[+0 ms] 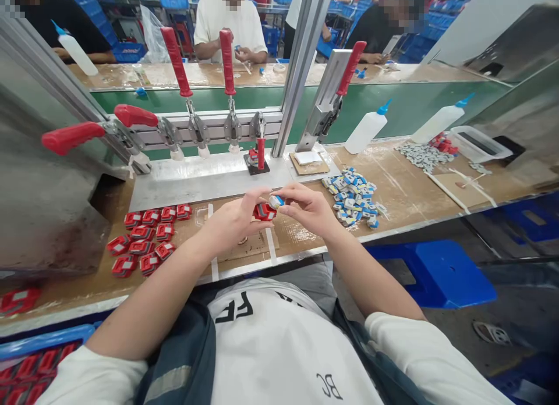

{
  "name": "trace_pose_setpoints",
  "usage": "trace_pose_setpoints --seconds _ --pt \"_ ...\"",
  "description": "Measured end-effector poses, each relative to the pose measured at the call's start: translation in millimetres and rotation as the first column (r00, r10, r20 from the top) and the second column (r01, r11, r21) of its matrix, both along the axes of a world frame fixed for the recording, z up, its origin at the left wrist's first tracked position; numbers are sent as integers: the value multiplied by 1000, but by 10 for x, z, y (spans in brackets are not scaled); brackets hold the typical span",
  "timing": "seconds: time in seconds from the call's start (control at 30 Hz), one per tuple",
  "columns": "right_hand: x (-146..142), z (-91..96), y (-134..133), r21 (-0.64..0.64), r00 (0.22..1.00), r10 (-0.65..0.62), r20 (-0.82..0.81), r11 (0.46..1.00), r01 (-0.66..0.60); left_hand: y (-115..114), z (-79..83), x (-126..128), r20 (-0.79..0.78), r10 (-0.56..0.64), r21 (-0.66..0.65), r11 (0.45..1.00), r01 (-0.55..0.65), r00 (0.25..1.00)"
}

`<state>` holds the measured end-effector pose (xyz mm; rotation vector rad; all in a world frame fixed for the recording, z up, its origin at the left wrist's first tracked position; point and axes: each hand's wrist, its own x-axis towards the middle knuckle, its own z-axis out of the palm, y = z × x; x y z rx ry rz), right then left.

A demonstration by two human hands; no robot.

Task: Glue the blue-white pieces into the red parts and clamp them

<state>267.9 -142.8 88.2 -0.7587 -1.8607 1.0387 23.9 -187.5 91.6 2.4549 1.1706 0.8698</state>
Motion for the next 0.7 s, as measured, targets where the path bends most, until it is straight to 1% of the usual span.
trace_pose_setpoints --seconds 0.1,0.17,0.23,0.3,0.33,0.4,0.47,0.53,0.6,0.7 --pt "95 40 -21 59 999 8 52 998 -12 30 2 69 -29 -6 1 1000 6 1000" --pt "141 48 -35 61 999 -2 48 998 -1 44 -1 126 -34 1 2 1000 -1 999" --pt "171 24 -43 0 999 -43 -9 999 43 53 -1 186 -2 29 -8 1000 -29 1000" --pt "173 -36 -45 -134 983 -132 -124 984 116 68 -3 236 36 89 3 996 -89 995" --pt "159 -75 -47 -218 965 -187 -185 965 145 80 -8 255 38 125 32 991 -126 991" --pt "99 -159 -58 -383 916 -285 -282 909 165 115 -26 282 0 178 134 975 -176 984" --pt "6 -233 -82 -525 876 -345 -337 841 129 159 -51 299 -66 196 246 953 -175 978" --pt "-97 -286 -114 -634 848 -371 -378 771 54 201 -72 313 -126 182 315 940 -134 975" --pt "-179 -322 -139 -696 825 -382 -418 718 -20 236 -78 327 -182 162 354 931 -89 970" --pt "-231 -373 -144 -726 798 -390 -459 682 -84 281 -64 339 -279 147 411 911 -20 949"
